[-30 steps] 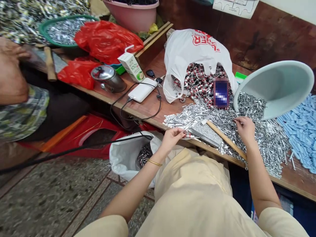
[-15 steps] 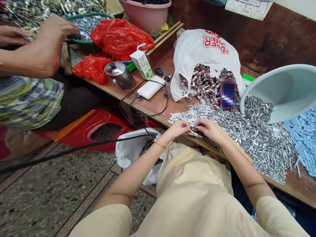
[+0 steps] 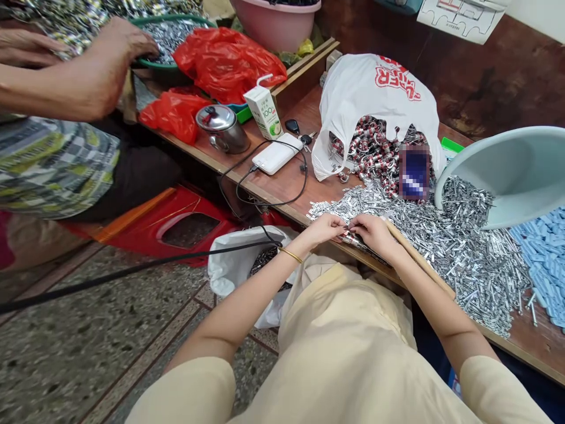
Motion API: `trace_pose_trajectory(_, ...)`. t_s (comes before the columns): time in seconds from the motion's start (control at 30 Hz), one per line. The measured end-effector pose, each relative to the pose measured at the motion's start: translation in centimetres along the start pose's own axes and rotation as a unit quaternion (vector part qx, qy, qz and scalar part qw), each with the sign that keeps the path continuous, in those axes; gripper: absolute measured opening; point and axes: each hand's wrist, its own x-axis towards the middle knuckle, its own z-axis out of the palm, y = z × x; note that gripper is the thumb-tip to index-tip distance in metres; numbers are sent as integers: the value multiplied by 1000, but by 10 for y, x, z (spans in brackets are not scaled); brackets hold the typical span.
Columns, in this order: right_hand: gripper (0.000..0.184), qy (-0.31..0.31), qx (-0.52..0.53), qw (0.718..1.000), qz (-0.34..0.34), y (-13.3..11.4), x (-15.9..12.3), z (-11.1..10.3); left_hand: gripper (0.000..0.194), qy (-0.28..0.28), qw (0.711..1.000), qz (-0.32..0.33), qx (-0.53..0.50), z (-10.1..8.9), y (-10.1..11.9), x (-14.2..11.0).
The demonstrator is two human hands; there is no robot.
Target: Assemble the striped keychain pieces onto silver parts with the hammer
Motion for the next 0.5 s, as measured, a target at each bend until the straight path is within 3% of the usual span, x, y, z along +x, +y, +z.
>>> trace_pose_trajectory(0.2, 12, 62, -31, 998, -13, 1, -8, 8, 10, 13, 1000, -1, -8, 2, -1, -1)
trace_pose_trajectory(0.5, 19, 22, -68, 997, 10, -5, -3, 3, 16, 15, 1000, 5, -16, 2, 0, -3)
